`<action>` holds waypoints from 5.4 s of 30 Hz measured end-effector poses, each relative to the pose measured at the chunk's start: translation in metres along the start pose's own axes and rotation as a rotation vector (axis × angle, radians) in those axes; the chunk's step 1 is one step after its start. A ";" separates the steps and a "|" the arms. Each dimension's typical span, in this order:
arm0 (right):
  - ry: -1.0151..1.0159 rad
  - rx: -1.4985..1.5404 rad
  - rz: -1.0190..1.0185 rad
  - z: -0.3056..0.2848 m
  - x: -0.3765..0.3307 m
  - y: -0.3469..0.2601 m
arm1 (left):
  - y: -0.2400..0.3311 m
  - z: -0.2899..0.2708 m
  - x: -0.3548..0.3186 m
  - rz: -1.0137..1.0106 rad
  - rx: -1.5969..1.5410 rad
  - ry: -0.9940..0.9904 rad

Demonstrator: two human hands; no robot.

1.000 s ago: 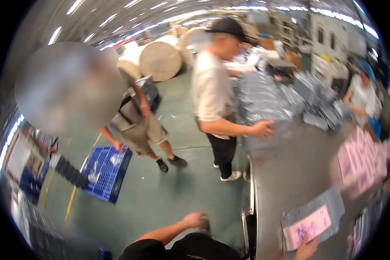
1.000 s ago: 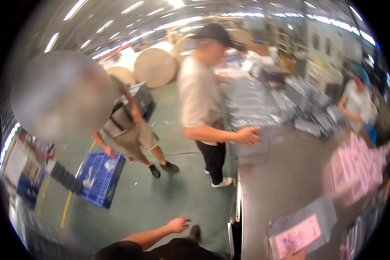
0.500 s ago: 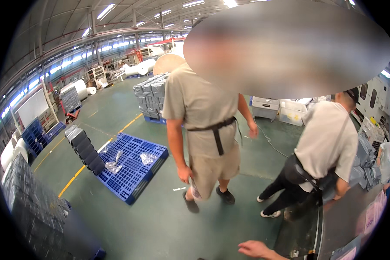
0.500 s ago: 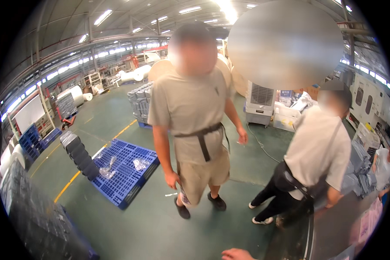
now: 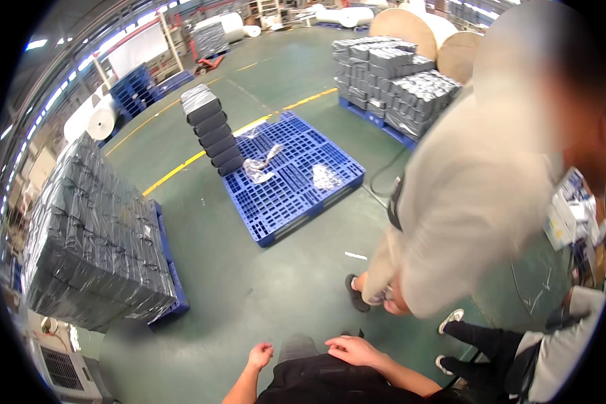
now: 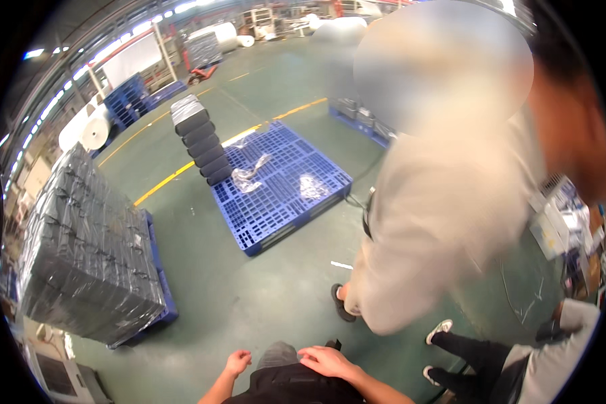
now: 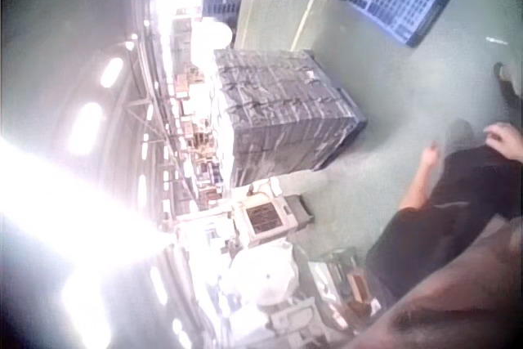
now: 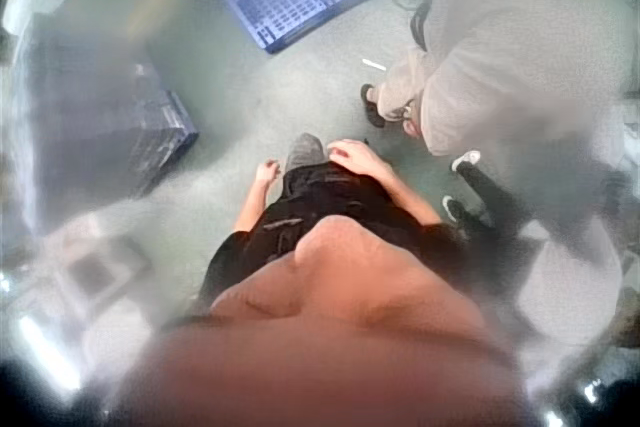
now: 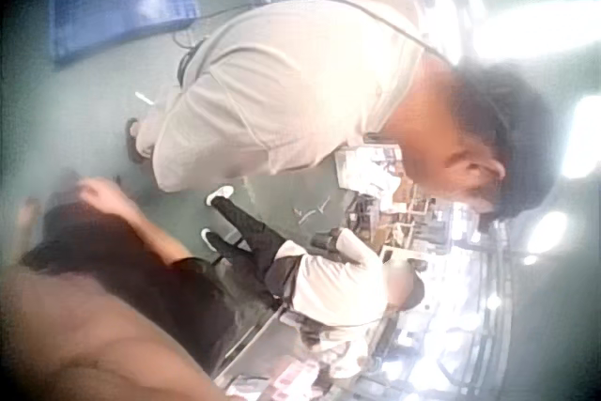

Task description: The person places pink boxes into grey poly mailers on a stainless steel table, seals each mailer, and stacks the finished packages. The person then walks through the warehouse area.

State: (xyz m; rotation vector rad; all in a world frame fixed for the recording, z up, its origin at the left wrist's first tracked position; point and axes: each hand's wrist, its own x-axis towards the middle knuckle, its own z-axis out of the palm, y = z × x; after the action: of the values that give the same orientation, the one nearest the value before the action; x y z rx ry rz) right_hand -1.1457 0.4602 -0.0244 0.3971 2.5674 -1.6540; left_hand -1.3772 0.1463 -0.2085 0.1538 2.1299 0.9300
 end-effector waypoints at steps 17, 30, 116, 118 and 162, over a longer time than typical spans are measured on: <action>-0.010 -0.047 1.449 -0.277 0.268 0.349 | 0.376 -0.134 0.527 0.088 0.079 -0.162; -0.198 -0.075 0.870 -0.568 0.912 0.226 | 0.807 -0.232 0.893 -0.057 0.043 -0.059; -0.847 -0.881 -0.156 -0.798 4.169 -0.487 | 1.753 -1.669 2.526 -0.725 -1.387 1.080; -0.946 -0.732 -0.148 -0.676 4.212 -0.622 | 1.777 -1.800 2.514 -0.779 -1.322 1.170; -1.302 -0.657 0.018 1.306 3.923 -1.693 | 0.241 -3.298 1.850 -0.697 -1.342 1.363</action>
State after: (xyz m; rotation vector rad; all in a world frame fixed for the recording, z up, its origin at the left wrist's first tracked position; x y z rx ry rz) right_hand -5.4639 -0.6672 0.1812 -0.5315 1.7971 -0.5337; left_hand -5.0172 -0.8292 0.1869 -2.2089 1.6408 2.0025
